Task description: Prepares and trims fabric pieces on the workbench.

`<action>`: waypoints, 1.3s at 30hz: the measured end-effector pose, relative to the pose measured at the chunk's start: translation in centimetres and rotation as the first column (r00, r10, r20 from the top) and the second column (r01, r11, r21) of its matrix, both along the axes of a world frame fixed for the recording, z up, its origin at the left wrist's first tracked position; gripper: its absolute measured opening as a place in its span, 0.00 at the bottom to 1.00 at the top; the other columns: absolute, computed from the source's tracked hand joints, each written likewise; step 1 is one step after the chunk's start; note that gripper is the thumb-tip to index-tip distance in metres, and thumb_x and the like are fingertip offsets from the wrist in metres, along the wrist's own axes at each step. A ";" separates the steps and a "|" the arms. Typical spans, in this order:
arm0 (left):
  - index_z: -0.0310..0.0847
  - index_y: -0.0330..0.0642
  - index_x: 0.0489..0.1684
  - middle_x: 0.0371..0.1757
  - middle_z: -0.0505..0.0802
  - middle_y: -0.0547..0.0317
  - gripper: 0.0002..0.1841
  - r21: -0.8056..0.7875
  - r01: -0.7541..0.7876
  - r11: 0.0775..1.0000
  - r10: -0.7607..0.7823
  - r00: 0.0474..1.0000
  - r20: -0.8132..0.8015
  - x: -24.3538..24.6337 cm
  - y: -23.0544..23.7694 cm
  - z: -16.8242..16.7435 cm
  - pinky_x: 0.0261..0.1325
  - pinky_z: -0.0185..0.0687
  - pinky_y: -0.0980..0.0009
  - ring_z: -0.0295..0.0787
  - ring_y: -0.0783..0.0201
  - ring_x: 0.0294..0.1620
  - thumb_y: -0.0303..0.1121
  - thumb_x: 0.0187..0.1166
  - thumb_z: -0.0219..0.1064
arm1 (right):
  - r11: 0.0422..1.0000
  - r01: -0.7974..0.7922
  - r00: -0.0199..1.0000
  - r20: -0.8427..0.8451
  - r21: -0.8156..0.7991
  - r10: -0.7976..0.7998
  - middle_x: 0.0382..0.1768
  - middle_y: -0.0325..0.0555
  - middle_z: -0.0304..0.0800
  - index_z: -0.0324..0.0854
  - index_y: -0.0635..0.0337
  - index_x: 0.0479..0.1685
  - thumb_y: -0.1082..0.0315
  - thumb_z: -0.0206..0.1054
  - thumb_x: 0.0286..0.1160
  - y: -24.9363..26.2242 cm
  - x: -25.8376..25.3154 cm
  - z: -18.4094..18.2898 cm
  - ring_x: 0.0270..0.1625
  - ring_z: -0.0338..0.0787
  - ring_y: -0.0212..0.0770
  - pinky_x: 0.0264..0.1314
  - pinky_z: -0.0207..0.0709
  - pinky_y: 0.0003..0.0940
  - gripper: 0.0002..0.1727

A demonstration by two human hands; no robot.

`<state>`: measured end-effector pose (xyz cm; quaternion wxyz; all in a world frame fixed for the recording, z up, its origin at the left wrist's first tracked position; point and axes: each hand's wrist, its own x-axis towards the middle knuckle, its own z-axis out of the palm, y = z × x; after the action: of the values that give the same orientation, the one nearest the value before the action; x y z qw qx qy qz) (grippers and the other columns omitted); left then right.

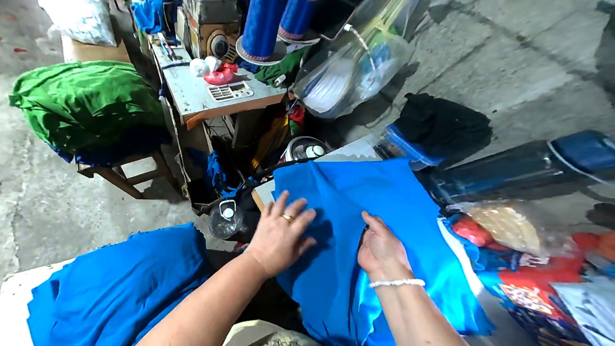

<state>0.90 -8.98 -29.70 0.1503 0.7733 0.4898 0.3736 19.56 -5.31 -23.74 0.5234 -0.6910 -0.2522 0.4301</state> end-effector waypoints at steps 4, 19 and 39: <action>0.81 0.51 0.75 0.86 0.75 0.51 0.26 -0.271 0.190 0.944 -0.245 0.952 -0.185 0.7 -1.1 0.5 0.85 0.51 0.29 0.56 0.40 0.92 0.52 0.84 0.64 | 0.976 0.208 0.978 -0.012 0.062 -0.208 0.57 0.47 0.85 0.73 0.60 0.70 0.63 0.57 0.88 -0.2 3.3 0.0 0.59 0.86 0.37 0.61 0.81 0.40 0.17; 0.86 0.36 0.45 0.37 0.92 0.48 0.15 -0.058 -0.004 0.998 0.021 0.954 0.299 0.6 -9.0 -4.0 0.48 0.89 0.58 0.92 0.52 0.42 0.41 0.82 0.65 | 0.913 0.286 0.956 -0.150 0.292 -0.251 0.52 0.38 0.84 0.72 0.53 0.62 0.66 0.51 0.88 -0.9 4.5 1.9 0.57 0.86 0.32 0.60 0.82 0.34 0.12; 0.77 0.37 0.40 0.34 0.80 0.66 0.06 -0.698 0.637 0.328 0.316 0.622 0.716 2.0 -9.8 -2.0 0.43 0.76 0.76 0.77 0.76 0.34 0.30 0.82 0.66 | 0.532 -0.831 0.270 0.719 -0.162 0.640 0.52 0.56 0.93 0.89 0.66 0.57 0.71 0.60 0.85 -2.1 -5.7 -0.6 0.56 0.92 0.52 0.61 0.83 0.52 0.14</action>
<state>2.88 -18.77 -31.69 0.7927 0.3543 0.4026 0.2898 13.84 -7.37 -24.37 0.2003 -0.5256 -0.7753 0.2872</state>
